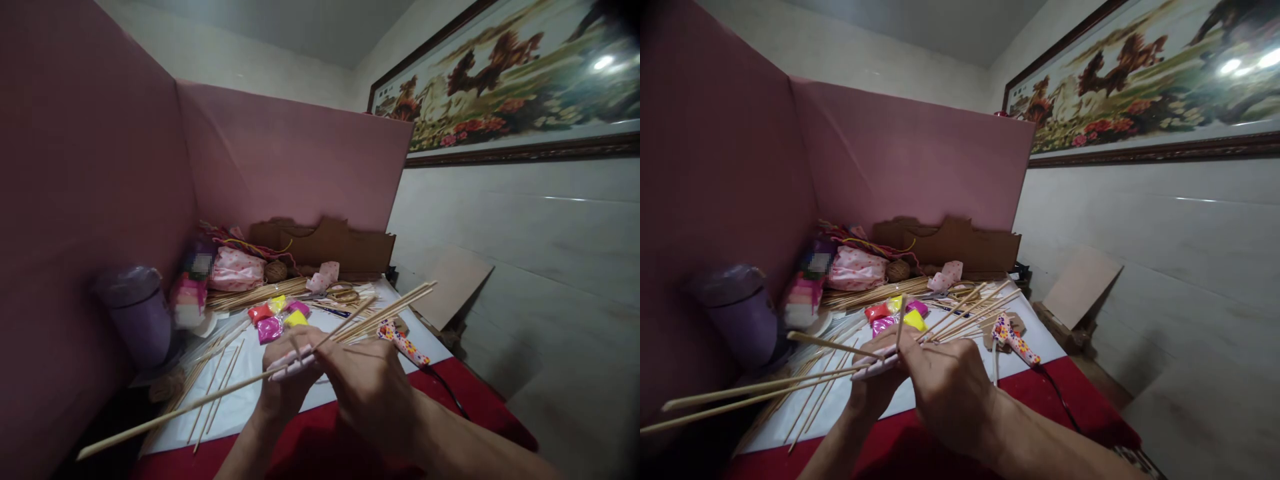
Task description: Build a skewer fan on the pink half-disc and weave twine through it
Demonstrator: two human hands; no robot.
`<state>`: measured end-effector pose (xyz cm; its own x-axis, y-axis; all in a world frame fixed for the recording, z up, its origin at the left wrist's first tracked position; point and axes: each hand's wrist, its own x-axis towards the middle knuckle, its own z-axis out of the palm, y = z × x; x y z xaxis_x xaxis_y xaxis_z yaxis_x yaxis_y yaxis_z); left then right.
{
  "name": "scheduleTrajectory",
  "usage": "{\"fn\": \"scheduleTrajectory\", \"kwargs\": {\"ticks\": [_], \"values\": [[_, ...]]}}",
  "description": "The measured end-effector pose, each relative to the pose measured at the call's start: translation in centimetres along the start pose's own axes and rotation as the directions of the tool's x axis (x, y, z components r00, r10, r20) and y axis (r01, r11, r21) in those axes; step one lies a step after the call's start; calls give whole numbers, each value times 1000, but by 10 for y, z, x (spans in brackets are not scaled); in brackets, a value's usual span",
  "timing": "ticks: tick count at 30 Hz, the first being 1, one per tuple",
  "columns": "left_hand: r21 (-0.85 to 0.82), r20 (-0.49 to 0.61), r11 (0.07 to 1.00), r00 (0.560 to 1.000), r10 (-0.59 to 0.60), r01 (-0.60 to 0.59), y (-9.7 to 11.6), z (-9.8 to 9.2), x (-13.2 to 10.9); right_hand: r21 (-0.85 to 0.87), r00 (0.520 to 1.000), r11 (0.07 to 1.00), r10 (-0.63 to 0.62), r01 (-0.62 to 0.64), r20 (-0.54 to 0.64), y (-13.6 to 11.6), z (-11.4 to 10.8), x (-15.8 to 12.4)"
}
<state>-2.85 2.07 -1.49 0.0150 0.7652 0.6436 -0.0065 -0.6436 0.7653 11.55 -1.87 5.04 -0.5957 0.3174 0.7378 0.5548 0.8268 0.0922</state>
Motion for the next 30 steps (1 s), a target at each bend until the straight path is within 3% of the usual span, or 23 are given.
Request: {"fn": "scheduleTrajectory", "kwargs": {"ticks": [4,11,16,19,23,27,30], "values": [[24,81,997,995,65,-67,-5,1,-2,63,997,995,73,-75,30,1,-1,4],[54,83,989,987,135,-139,2,0,1,116,995,990,86,-79,-54,1,2,2],[85,101,985,984,144,-152,-4,0,0,-60,986,995,-91,83,-140,0,0,-11],[56,103,979,976,192,-198,-5,1,0,-91,985,988,-131,122,-110,-2,1,-12],[43,122,978,972,199,-205,-3,2,1,-137,996,988,-77,69,-51,-6,1,-5],[14,157,961,950,269,-275,0,3,1,-57,1000,998,10,-9,8,-7,-3,3],[-22,144,968,958,249,-249,1,3,1,-23,999,999,26,-25,23,-7,-4,7]]}}
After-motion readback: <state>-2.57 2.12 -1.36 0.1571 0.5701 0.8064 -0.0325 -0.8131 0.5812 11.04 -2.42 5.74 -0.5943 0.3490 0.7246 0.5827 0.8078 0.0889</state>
